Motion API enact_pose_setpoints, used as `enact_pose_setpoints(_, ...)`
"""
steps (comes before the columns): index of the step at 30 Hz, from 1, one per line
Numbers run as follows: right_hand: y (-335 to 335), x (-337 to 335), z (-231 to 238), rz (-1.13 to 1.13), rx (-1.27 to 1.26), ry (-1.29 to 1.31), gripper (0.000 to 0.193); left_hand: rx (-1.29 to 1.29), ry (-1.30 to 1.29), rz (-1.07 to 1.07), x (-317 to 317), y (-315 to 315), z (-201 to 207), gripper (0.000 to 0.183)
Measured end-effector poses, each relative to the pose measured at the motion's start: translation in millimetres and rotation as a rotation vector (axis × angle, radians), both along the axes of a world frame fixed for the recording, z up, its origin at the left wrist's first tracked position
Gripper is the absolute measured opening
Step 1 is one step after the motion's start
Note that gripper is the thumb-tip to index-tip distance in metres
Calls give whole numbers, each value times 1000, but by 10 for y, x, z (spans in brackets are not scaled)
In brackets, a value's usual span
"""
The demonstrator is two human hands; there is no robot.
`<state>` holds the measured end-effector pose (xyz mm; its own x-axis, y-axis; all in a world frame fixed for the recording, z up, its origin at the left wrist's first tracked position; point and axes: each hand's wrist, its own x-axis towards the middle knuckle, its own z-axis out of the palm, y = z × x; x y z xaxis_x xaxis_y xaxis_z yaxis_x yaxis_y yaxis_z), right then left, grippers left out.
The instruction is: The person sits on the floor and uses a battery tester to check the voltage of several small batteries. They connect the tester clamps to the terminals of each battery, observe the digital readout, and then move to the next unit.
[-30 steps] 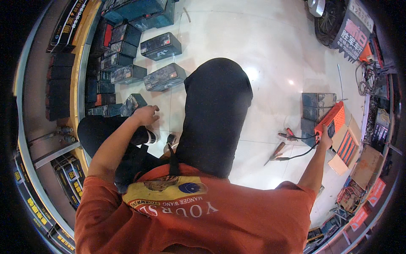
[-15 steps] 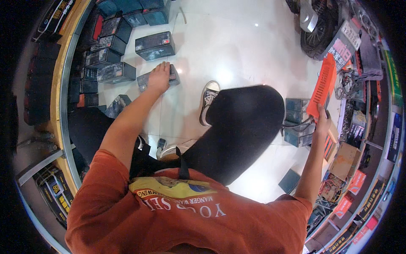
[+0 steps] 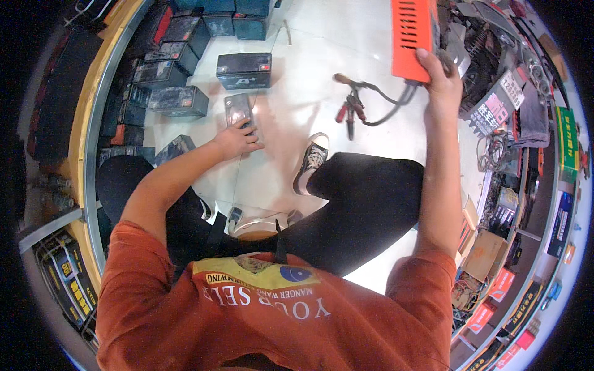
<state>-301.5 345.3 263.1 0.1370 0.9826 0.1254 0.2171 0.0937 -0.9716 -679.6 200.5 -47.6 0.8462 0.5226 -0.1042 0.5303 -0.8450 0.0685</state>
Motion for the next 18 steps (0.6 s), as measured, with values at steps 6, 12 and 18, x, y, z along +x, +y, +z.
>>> enact_pose_setpoints(6, -50, -839, -191, 143, 55, 105, 87, -279, -236, 1145, -2, -404, 430, 103)
enact_pose_setpoints(12, -133, -1408, -140, 225, 15, 147, 84, -540, -468, 1582, 262, -273, 142, 92)
enact_pose_setpoints(18, -241, -1727, -55, 342, -80, 253, 27, -612, -377, 1383, -115, -264, 256, 93)
